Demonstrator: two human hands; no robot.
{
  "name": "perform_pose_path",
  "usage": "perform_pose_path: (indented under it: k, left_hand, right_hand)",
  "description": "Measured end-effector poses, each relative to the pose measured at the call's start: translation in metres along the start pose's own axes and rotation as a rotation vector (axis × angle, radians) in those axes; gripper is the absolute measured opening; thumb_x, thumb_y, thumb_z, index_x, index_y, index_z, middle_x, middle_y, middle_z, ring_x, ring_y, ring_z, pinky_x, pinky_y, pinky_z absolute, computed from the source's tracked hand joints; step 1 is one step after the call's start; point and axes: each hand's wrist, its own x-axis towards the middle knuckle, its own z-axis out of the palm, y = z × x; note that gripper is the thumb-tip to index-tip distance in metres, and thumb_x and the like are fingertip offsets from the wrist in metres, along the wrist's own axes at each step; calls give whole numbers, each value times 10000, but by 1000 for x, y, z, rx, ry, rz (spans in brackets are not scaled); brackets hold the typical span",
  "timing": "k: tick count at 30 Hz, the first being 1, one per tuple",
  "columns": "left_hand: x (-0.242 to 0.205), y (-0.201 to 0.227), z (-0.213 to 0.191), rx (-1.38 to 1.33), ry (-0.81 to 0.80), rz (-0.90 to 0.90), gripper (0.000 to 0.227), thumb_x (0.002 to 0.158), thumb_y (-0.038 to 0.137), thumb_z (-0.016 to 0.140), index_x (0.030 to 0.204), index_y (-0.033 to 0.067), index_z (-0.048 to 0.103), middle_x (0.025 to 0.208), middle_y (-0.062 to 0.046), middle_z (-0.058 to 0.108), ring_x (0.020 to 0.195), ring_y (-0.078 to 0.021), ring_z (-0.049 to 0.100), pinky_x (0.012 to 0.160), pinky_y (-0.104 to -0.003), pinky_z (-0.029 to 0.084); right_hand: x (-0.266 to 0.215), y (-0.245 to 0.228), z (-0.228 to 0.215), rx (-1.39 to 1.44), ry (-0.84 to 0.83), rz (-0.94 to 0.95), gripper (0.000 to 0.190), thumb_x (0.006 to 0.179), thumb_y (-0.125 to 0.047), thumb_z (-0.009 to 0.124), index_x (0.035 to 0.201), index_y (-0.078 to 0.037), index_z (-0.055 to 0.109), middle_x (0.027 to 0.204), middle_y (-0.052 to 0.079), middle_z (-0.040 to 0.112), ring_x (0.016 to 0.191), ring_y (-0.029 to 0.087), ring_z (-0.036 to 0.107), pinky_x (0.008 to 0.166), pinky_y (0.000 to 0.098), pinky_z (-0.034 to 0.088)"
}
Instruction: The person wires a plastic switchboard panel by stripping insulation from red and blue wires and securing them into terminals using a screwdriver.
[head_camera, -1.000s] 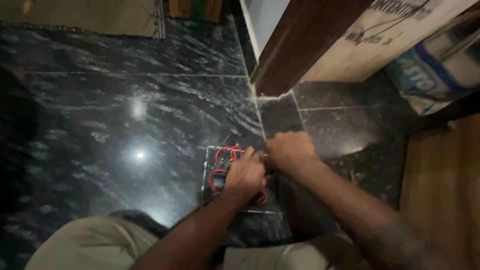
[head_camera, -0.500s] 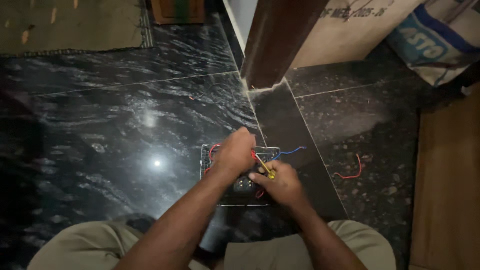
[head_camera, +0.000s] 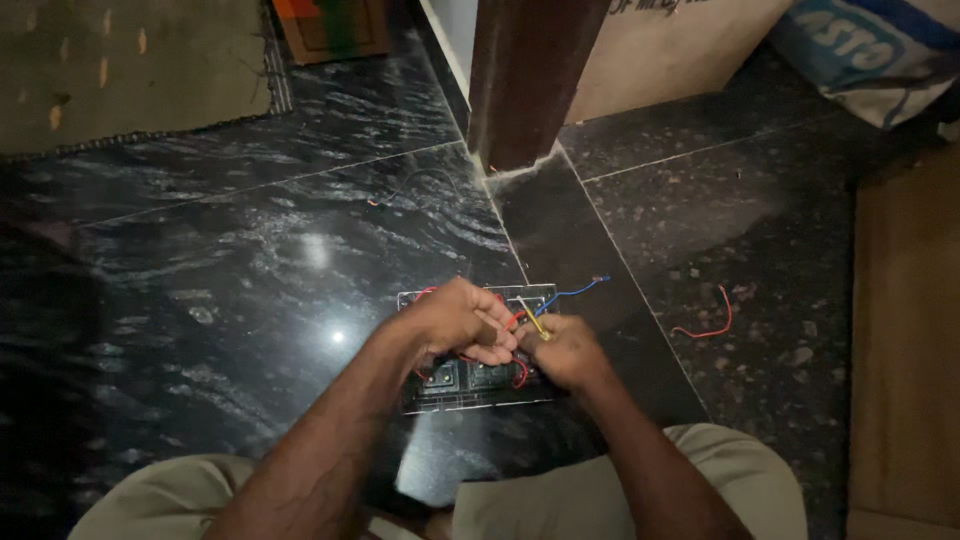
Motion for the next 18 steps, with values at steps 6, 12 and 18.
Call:
perform_pose_path:
  k: [6,12,18]
  left_hand:
    - [3,-11,4,-160,-36,32,341,755,-128,633,1081,-42,681,991,-150,771,871,-253,793,782,-326,625]
    - [0,-18,19,-91,106,-45,238,863,158,762,1051,12,743,941,-85,789,874,-175,760,723,-256,614]
    - [13,-31,27,-100,140,40,238,872,211,812,1012,20,794,838,-77,757,660,-103,608,555,-238,433]
  right_hand:
    - [-12,-28,-24,257,8,277,186,916,-241,691,864,-65,725,676,-19,626,539,82,489,464,275,362]
    - [-45,-39,-29,283,38,43,205,884,-223,753,857,-21,731,724,0,679,594,65,546,526,248,417]
    - [-75,-53,-11,239,84,-48,223,804,-214,823,844,4,796,714,8,743,602,48,617,556,225,479]
